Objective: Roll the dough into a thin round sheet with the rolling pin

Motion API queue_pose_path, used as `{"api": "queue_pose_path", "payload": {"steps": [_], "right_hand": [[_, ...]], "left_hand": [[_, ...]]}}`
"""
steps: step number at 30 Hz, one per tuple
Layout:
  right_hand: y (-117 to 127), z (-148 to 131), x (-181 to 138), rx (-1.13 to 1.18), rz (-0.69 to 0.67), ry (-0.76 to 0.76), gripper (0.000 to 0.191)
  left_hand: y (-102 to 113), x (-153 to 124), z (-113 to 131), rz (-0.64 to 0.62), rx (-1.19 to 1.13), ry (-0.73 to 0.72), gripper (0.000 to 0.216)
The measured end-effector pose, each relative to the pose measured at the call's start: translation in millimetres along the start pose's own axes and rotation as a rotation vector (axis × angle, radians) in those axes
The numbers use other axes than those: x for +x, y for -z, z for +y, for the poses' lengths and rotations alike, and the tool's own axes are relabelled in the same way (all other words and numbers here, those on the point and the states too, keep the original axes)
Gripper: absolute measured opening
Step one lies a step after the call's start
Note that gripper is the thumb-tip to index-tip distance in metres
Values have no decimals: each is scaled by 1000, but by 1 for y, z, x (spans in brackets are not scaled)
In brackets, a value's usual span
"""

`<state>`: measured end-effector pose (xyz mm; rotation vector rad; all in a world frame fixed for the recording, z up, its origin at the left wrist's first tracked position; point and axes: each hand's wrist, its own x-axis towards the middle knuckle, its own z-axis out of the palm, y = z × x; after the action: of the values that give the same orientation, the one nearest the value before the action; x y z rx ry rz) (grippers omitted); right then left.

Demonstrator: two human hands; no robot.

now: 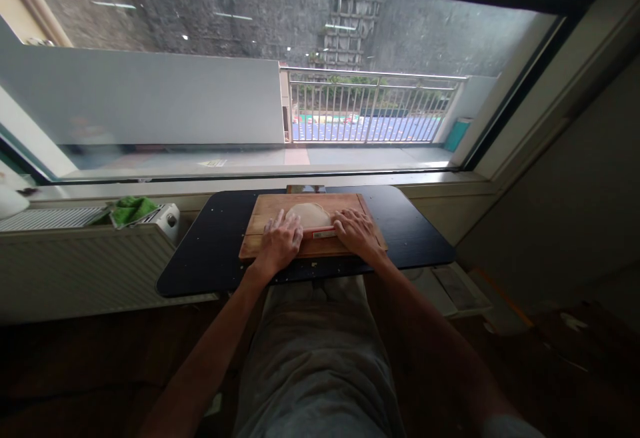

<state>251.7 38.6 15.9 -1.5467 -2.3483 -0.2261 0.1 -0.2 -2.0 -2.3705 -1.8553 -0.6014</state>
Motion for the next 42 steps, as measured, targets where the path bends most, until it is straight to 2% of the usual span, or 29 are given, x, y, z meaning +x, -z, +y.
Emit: {"api": "queue_pose_path", "payload": {"steps": [4,13,18,20,25,31,36,39,42], "right_hand": [[-2,3,0,11,2,10,42],[-31,22,66,56,-83,6,45],[-28,23,82,83,-57,26,41],[-27,24,79,139,-26,89,38],[-25,28,65,322,-5,438,31],[-18,34,64,323,-31,521,15],[8,55,68,288,-73,441,21],[19,63,68,279,-48,349,23],[21,62,68,277,-26,282,25]], "left_hand": [[-1,-3,1,16,-20,-6,57],[-11,57,-17,-1,-20,181,62],[-14,67,-21,68,-12,240,63],[-14,68,-23,88,-19,246,60],[-14,75,-34,59,-210,275,49],[-10,83,-62,26,-392,304,45],[-5,98,-77,-64,-548,233,45],[-1,112,-78,-149,-620,193,35],[2,126,-73,-227,-687,154,30]]}}
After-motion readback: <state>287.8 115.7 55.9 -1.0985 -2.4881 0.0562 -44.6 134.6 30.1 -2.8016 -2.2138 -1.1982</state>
